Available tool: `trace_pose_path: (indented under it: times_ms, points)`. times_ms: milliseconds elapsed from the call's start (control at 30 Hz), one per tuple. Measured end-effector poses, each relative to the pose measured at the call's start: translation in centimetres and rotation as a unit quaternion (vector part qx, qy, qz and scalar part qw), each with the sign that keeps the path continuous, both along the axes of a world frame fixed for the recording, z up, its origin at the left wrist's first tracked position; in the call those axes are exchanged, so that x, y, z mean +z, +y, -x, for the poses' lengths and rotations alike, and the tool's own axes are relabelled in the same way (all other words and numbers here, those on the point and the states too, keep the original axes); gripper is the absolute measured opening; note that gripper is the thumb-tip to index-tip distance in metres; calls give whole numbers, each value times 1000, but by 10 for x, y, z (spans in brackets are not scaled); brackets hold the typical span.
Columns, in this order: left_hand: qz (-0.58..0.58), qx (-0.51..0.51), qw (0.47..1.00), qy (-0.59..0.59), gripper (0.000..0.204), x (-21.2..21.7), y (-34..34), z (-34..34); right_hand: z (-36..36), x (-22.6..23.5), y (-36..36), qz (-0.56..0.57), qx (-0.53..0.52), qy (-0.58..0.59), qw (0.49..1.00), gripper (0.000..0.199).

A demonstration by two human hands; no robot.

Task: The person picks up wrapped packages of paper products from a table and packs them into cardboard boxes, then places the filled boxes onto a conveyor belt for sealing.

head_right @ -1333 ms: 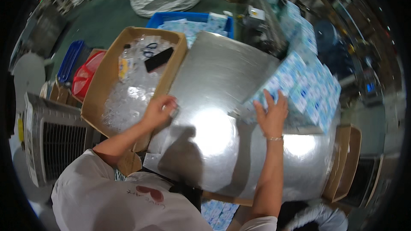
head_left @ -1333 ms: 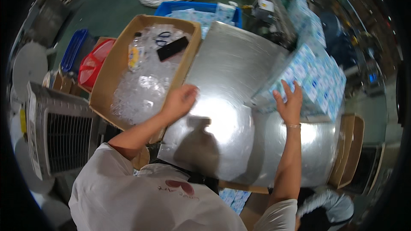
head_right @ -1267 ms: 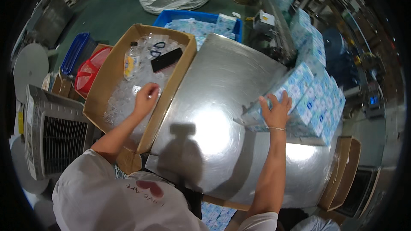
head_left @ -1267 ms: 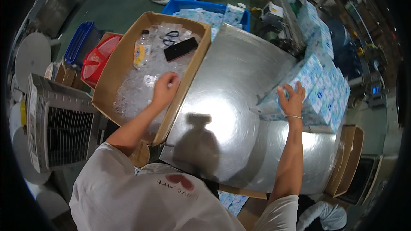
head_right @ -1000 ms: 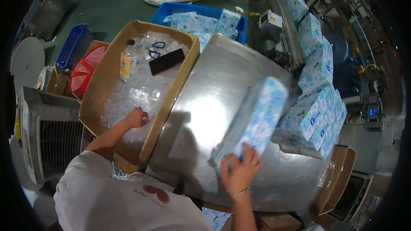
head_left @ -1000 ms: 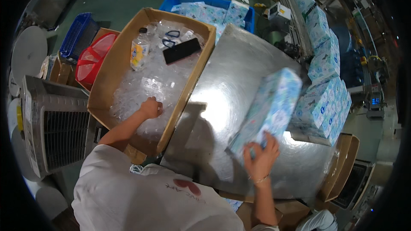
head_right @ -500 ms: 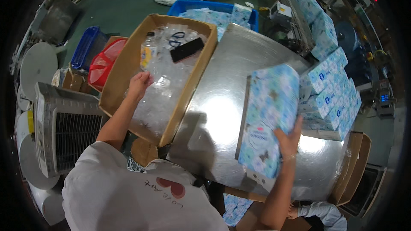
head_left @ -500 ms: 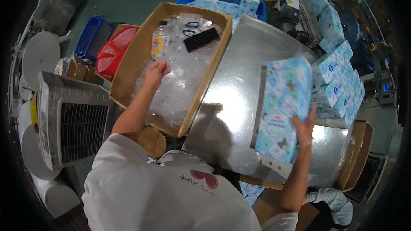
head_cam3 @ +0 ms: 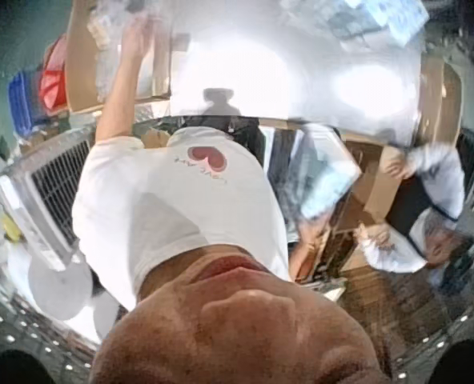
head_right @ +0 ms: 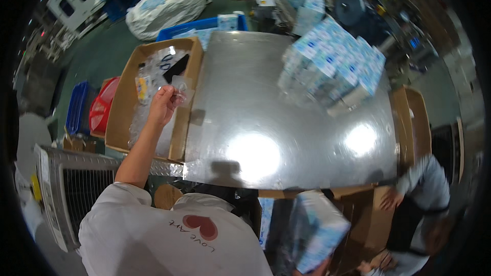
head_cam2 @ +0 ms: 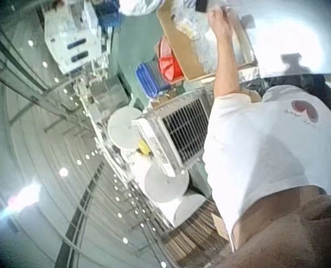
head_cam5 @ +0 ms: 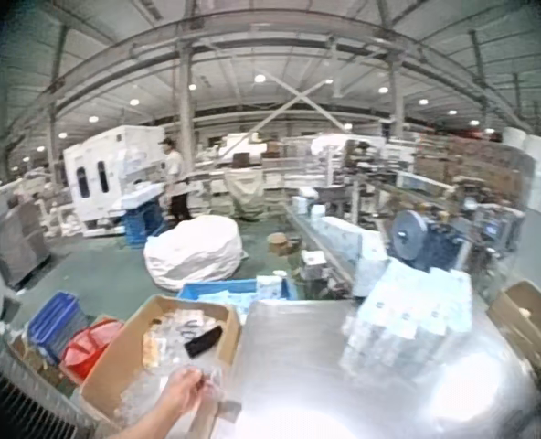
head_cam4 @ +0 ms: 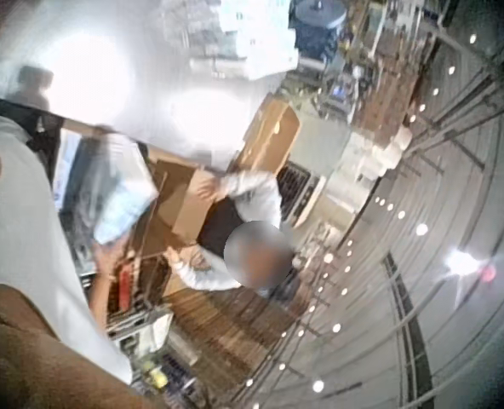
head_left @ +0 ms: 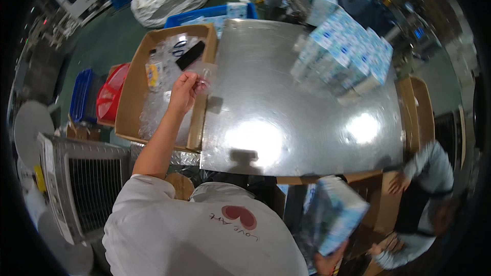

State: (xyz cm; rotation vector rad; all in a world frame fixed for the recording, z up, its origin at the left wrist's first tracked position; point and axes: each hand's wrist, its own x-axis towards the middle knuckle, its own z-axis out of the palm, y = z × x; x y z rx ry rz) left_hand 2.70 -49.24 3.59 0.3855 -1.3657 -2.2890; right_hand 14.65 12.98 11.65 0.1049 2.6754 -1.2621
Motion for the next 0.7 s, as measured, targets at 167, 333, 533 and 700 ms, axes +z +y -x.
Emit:
trace_pose_path:
  times_ms: [167, 333, 533, 700]
  points:
    - [66, -202, 977, -24, 13, 24, 159, 62, -50, -199, -35, -144, 157, 35, 977, 96]
    - [116, -457, 879, -62, 30, 48, 332, 42, -13, -172, -49, -185, 198, -84, 959, 104]
    - [201, -707, 670, -105, 72, -5, 425, 1, -20, -189, -57, -150, 119, -122, 974, 89]
    - [349, -753, 556, -33, 55, -11, 414, 6, -17, -181, -55, -169, 121, -152, 966, 100]
